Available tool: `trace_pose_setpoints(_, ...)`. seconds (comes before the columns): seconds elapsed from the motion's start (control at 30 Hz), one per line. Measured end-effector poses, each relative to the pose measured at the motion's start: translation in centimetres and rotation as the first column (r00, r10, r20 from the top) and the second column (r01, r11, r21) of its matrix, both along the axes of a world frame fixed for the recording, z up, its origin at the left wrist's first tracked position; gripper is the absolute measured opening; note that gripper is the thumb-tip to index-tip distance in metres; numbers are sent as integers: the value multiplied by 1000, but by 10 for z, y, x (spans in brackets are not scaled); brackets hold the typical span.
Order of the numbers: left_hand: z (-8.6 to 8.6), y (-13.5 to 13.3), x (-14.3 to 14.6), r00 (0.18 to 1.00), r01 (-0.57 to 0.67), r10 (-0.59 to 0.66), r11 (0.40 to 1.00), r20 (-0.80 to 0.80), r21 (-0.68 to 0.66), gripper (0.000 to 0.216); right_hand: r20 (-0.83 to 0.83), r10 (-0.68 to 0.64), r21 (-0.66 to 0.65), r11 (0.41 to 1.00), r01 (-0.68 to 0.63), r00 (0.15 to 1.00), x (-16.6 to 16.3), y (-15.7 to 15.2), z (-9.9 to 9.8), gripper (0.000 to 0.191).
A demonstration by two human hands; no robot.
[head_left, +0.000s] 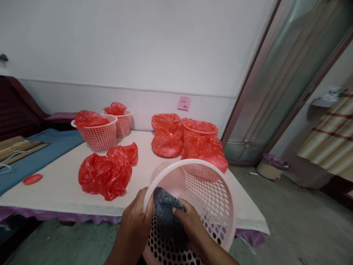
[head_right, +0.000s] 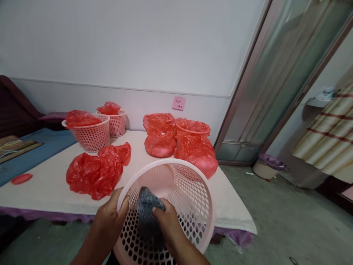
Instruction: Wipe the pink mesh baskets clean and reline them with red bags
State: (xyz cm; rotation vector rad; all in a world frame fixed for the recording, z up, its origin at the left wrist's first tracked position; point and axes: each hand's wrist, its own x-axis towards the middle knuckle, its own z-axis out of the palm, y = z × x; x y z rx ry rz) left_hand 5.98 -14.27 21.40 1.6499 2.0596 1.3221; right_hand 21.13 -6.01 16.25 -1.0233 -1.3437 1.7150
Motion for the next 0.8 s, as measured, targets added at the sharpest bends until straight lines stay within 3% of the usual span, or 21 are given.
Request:
trace_pose_setpoints(0.07, -3, -2, 4, 998, 60, -60, 997, -8, 40, 24, -186, -121, -161, 983, 91, 975, -27, 6, 4, 27)
trace_pose_setpoints(0.13, -7, -5, 6, 996, 92, -91, 994, -10, 55, 28, -254, -199, -222, 964, 144, 946, -54, 12, 5, 28)
trace_pose_setpoints(0.3, -19, -9, -7, 1000, -29, 29, 998, 6, 51, 22, -224, -156, -160, 980, 122, 962, -94, 22, -2, 28)
trace_pose_setpoints(0.47, -31, -13, -22, 994, -90, 95, 992, -58, 85, 20, -176, -55, -167, 986, 25, 983, -91, 32, -14, 24)
trace_pose_setpoints(0.63, -37, -18, -26, 997, -67, 66, 997, 30, 34, 22, -204, -251, -247, 948, 198, 946, -71, 59, -20, 18)
trace_pose_setpoints(0.8, -40, -23, -30, 994, -11, 8, 1000, 112, 28, 19, -235, -342, -174, 936, 307, 910, -75, 88, -18, 31)
